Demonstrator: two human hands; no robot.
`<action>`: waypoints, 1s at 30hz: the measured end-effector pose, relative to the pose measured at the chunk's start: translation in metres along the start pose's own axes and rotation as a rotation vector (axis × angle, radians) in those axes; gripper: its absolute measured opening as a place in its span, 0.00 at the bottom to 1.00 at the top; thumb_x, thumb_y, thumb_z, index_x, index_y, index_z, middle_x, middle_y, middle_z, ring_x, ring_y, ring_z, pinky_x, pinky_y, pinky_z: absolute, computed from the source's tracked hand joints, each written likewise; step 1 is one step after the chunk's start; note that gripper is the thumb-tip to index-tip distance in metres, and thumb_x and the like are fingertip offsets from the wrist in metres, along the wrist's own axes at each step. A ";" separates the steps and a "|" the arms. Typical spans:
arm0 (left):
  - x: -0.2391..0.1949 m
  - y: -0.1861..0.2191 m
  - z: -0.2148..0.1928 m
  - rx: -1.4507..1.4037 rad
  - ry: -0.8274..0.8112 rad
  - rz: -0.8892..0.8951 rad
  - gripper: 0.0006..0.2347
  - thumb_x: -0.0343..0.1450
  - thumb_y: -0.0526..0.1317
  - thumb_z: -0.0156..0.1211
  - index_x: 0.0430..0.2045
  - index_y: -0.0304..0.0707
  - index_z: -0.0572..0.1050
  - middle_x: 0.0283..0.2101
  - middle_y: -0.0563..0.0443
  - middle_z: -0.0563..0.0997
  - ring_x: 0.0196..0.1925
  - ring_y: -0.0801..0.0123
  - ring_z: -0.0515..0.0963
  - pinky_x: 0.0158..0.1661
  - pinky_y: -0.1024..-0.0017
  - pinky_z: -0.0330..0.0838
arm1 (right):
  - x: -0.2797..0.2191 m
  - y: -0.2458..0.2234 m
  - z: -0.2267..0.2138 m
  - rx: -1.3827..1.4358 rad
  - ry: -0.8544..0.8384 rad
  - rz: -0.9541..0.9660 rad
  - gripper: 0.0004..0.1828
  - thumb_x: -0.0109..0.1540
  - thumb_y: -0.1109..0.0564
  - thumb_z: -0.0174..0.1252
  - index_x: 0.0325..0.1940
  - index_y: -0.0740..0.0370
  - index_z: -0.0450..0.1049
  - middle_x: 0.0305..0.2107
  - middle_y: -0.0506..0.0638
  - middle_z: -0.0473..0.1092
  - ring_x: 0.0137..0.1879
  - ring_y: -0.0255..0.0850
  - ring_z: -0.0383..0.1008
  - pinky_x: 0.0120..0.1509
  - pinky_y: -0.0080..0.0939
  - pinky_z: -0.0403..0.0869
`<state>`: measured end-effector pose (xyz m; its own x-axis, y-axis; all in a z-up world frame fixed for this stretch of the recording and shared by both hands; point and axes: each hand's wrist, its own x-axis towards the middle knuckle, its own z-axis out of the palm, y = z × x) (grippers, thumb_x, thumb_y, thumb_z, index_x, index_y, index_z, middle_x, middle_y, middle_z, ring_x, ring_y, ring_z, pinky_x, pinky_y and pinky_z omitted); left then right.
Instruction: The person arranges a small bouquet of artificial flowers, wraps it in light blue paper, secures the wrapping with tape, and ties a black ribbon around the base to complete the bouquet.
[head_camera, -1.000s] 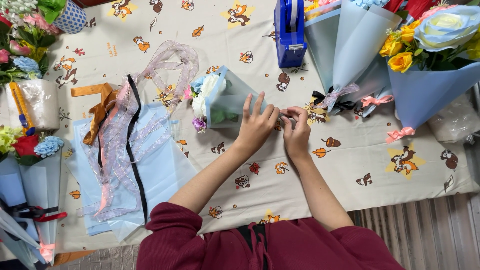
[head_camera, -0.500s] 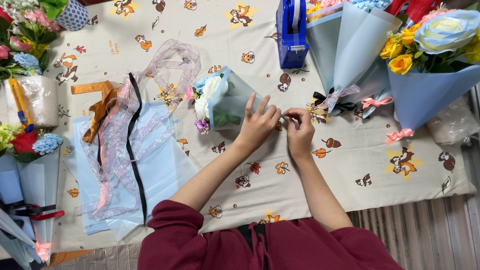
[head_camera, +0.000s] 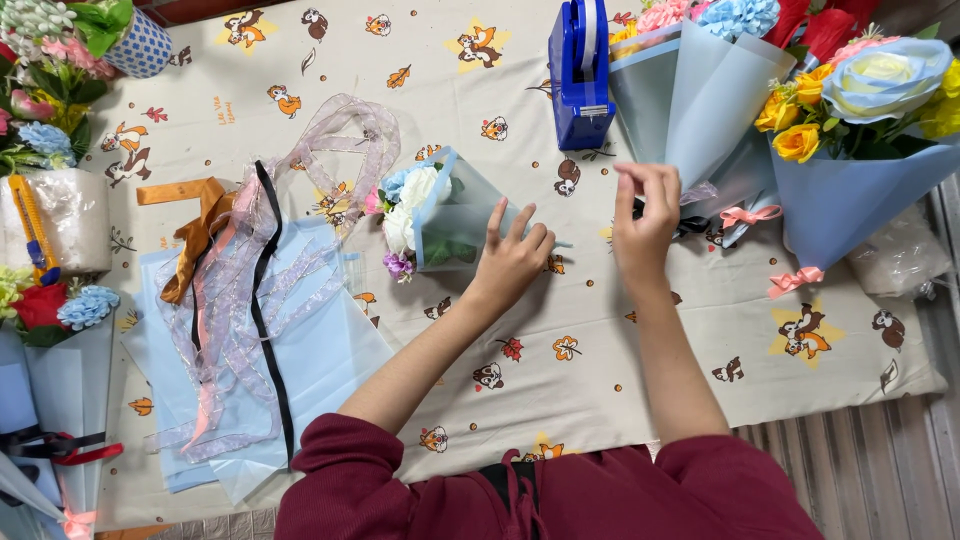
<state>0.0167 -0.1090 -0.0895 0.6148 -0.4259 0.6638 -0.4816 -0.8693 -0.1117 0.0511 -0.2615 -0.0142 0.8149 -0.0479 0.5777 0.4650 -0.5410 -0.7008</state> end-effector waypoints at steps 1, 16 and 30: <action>0.000 0.000 0.000 0.001 0.002 -0.001 0.06 0.56 0.31 0.61 0.16 0.42 0.70 0.22 0.54 0.69 0.41 0.62 0.73 0.54 0.48 0.48 | 0.014 0.003 0.005 -0.001 0.000 -0.003 0.05 0.63 0.63 0.46 0.39 0.63 0.68 0.31 0.48 0.59 0.37 0.40 0.61 0.42 0.37 0.65; 0.011 -0.004 -0.025 0.040 0.010 -0.021 0.10 0.59 0.23 0.48 0.12 0.44 0.66 0.18 0.58 0.63 0.44 0.64 0.75 0.56 0.54 0.51 | 0.098 0.085 0.089 -0.456 -0.232 0.649 0.12 0.56 0.43 0.54 0.20 0.42 0.76 0.39 0.45 0.59 0.51 0.50 0.51 0.51 0.50 0.55; 0.003 -0.001 -0.011 -0.077 -0.037 -0.055 0.06 0.57 0.30 0.60 0.16 0.43 0.70 0.23 0.53 0.69 0.44 0.61 0.71 0.54 0.45 0.44 | 0.052 0.077 0.054 -0.085 -0.184 0.512 0.09 0.56 0.48 0.58 0.26 0.52 0.76 0.38 0.47 0.58 0.42 0.42 0.64 0.49 0.38 0.67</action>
<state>0.0120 -0.1068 -0.0792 0.6637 -0.3889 0.6390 -0.4925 -0.8701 -0.0180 0.1480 -0.2607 -0.0607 0.9802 -0.1797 0.0836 -0.0303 -0.5531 -0.8325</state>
